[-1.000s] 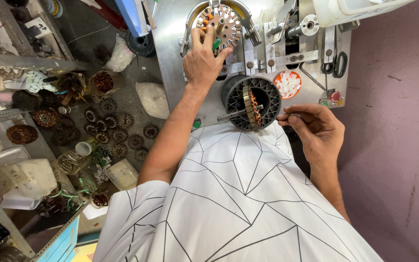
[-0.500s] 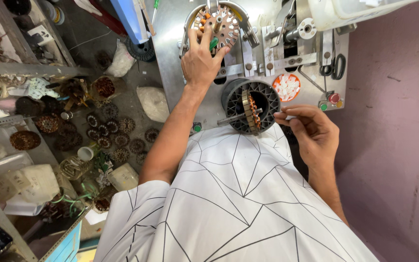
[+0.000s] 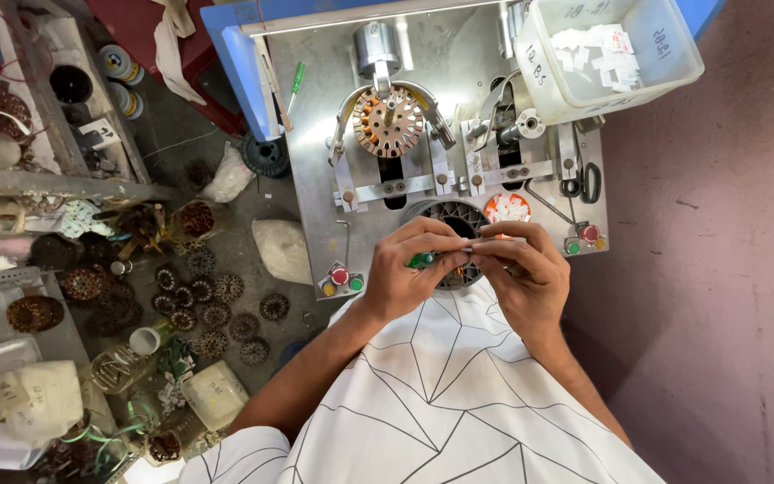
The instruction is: The person inserts small white insulating spacers into the slots of a cylindrical motor stator core. They use a green-handled screwdriver to press and adjust the spacers into place. The person repeats this process for multiple slots around the stator.
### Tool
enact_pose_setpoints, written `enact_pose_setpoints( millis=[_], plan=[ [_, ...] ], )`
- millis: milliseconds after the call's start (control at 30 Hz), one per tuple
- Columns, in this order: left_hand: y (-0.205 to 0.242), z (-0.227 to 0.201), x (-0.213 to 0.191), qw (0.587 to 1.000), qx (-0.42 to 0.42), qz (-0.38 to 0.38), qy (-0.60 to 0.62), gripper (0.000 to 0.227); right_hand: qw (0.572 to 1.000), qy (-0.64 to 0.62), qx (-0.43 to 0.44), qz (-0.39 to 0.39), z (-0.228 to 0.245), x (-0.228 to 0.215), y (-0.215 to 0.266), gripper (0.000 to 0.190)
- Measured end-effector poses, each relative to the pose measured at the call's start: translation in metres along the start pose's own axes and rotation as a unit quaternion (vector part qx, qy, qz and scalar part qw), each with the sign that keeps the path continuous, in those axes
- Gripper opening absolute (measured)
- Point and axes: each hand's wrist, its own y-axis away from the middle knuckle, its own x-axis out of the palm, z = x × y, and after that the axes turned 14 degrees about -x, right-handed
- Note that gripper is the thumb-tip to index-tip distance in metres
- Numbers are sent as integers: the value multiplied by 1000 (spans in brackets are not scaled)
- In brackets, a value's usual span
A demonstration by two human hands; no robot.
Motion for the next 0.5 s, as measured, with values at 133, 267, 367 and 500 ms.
enact_pose_setpoints(
  millis=[133, 267, 367, 500],
  plan=[
    [13, 0, 1, 1000, 18, -16, -12, 16, 999, -47, -2, 18, 4, 1, 6, 18],
    [25, 0, -3, 999, 13, 14, -51, 16, 998, 27, -28, 59, 8, -2, 11, 17],
    [33, 0, 0, 999, 24, 11, -35, 17, 993, 50, -52, 95, 12, -3, 13, 18],
    [46, 10, 6, 999, 4, 20, -27, 20, 991, 16, -13, 129, 15, 0, 21, 22]
  ],
)
